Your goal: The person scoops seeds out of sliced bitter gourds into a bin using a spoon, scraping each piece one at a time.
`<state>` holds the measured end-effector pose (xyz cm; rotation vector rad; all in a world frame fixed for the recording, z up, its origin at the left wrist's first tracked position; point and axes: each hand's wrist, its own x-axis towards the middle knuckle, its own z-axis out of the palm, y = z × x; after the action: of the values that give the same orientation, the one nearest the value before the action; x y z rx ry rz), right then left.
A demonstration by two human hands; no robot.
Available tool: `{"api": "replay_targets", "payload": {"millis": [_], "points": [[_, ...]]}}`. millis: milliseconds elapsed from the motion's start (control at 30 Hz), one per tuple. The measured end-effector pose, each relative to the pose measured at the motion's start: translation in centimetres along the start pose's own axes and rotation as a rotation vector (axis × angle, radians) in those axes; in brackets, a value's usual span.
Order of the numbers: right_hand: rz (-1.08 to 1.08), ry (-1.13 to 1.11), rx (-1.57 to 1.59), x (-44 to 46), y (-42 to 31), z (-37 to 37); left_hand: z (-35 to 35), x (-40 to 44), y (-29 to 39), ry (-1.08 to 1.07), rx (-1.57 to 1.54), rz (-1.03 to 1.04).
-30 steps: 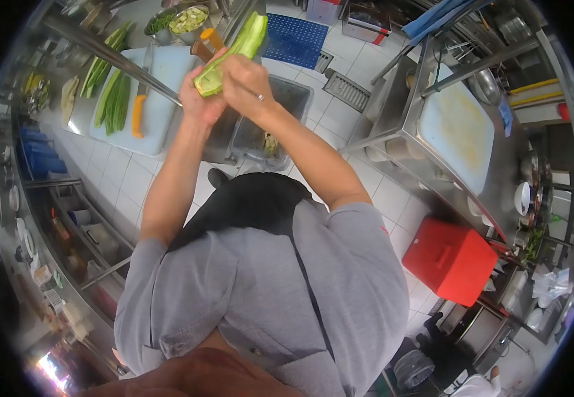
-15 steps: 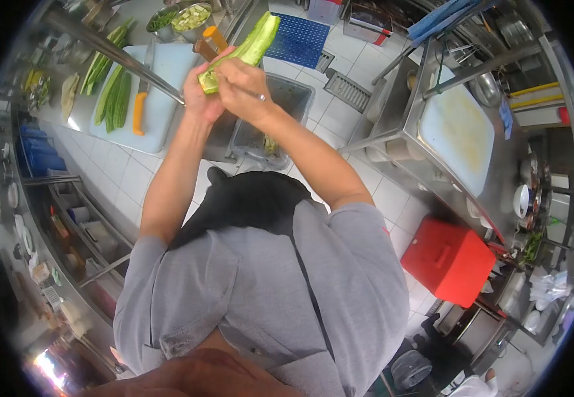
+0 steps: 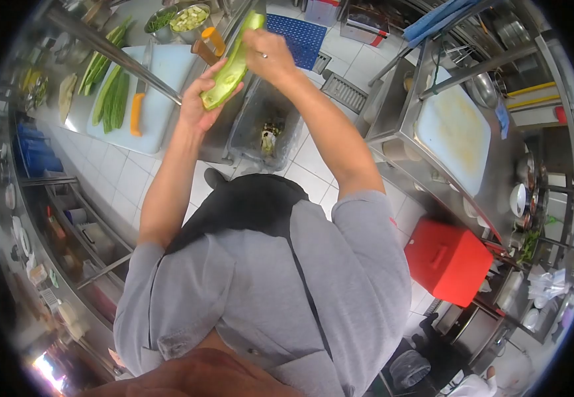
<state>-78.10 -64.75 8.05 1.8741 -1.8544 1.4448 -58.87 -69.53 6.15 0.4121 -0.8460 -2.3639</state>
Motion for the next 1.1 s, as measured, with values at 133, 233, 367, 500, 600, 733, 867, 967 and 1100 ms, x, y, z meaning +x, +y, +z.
{"api": "replay_targets", "payload": {"millis": [133,233,367,500,600,733,867,967,1100], "points": [[-0.135,-0.172,0.060,-1.4,-2.2,0.7,-0.3,0.6,0.7,0.081,0.080,0.030],[0.006,-0.054,-0.015,-0.2,-1.2,0.8,-0.5,0.7,0.5,0.028,0.047,0.020],[-0.123,-0.099,0.064,-2.7,-4.0,2.1,-1.6,1.6,0.3,0.101,0.077,0.039],[0.034,-0.043,0.091,-2.0,-3.4,1.5,-0.8,1.2,0.1,0.097,0.049,0.029],[-0.027,-0.046,0.058,-3.4,-4.7,2.9,-0.7,1.7,0.0,0.133,0.078,0.032],[0.185,-0.157,0.271,-4.9,-8.0,2.9,-1.9,1.6,-0.3,0.134,-0.010,-0.024],[0.114,0.016,0.282,-3.2,-6.9,1.6,-1.9,1.9,-0.8,0.157,-0.058,0.016],[0.142,-0.027,0.231,-3.4,-6.3,1.7,-2.0,1.3,-0.5,0.154,-0.091,-0.040],[0.187,-0.037,0.260,-5.8,-8.1,3.6,-1.5,1.8,-0.4,0.229,-0.063,-0.081]]}}
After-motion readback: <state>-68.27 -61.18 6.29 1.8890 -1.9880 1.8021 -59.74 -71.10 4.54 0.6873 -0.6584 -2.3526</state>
